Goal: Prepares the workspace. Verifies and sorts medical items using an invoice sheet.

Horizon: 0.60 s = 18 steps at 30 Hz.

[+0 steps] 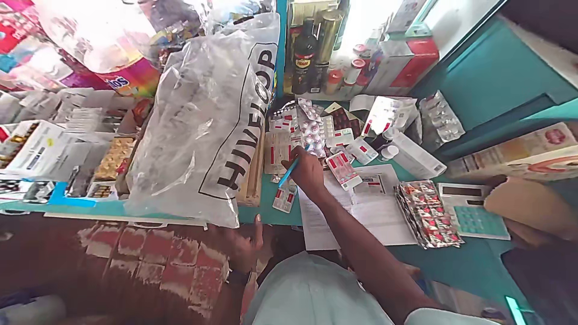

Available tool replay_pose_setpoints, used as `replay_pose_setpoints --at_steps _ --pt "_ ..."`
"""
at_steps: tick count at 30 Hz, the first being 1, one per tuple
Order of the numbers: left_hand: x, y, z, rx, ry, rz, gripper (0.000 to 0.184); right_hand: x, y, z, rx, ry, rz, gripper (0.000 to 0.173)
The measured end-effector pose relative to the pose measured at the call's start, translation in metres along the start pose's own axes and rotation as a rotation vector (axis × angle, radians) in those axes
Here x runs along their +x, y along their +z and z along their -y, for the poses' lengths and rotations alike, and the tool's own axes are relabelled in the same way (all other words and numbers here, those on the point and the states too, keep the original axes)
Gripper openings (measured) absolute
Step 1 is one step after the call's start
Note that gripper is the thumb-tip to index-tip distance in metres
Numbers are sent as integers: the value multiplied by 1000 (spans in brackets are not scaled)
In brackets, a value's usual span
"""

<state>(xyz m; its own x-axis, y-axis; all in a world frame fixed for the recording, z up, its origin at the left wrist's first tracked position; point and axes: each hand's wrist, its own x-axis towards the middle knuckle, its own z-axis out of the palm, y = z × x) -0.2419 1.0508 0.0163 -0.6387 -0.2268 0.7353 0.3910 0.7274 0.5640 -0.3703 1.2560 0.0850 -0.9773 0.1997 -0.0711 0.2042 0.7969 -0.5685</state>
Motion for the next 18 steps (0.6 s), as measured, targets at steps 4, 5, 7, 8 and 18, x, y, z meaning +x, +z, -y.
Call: replay_pose_setpoints --at_steps 4,5,7,8,18 --pt "-14 -24 2 -50 -3 5 71 3 0 -6 256 -78 -67 24" --pt "-14 -30 1 -52 9 7 64 1 -6 -12 360 -113 -94 24" --pt "-15 -42 0 -49 24 24 50 -7 -24 -26 515 -164 -117 28" --pt "-15 -49 -2 -49 26 38 44 -13 -34 -36 567 -177 -141 29" --pt "-22 -35 -9 -279 76 284 19 -4 -117 -138 388 -50 -379 23"
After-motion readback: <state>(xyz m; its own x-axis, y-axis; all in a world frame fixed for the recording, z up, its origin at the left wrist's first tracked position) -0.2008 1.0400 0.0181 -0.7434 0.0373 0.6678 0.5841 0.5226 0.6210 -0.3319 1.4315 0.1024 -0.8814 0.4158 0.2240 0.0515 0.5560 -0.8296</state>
